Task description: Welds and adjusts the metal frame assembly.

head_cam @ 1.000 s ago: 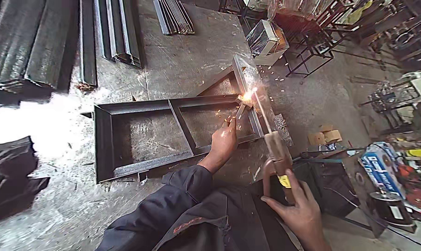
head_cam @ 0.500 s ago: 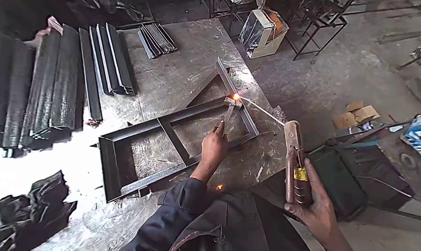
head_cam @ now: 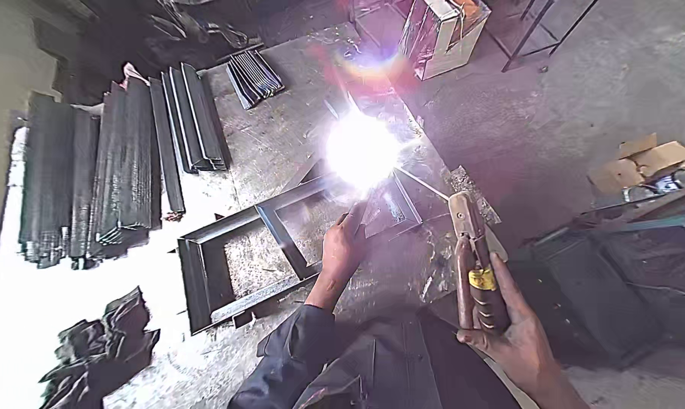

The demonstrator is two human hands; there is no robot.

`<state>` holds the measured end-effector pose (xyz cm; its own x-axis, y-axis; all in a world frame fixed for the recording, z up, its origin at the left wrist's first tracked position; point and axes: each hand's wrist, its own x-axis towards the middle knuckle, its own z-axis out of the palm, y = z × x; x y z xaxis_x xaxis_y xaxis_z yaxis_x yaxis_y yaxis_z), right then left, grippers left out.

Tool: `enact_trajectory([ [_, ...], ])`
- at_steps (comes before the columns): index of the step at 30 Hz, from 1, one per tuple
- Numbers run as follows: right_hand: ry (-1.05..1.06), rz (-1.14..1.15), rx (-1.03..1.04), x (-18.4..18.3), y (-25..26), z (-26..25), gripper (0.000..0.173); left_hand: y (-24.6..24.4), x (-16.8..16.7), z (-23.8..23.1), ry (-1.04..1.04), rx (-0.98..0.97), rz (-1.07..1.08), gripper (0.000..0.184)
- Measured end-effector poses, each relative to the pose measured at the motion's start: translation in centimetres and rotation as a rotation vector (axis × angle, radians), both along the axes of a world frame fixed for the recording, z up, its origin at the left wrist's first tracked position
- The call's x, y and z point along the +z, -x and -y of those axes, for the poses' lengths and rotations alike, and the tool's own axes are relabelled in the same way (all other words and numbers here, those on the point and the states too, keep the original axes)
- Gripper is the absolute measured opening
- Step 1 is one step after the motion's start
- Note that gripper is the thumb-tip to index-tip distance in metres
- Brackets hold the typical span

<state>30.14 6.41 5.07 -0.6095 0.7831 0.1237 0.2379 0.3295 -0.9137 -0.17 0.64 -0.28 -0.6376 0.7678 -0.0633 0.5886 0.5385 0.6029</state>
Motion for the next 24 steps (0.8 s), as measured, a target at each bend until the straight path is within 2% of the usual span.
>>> enact_trajectory([
  [10, -0.005, 0.001, 0.027, -0.51, -0.23, -0.43, 0.123, -0.08, 0.17, -0.02, 0.013, 0.013, -0.004, 0.043],
  [17, -0.387, 0.314, 0.058, -0.21, -0.51, -0.65, 0.102, 0.03, -0.37, 0.03, -0.016, 0.011, -0.023, 0.042],
  [19, -0.354, 0.285, 0.045, -0.27, -0.47, -0.73, 0.105, 0.06, -0.48, 0.07, -0.038, 0.005, -0.018, 0.043],
  [24, -0.047, 0.059, 0.024, -0.2, -0.31, -1.05, 0.121, -0.12, -0.3, 0.09, -0.045, 0.025, -0.003, 0.038],
])
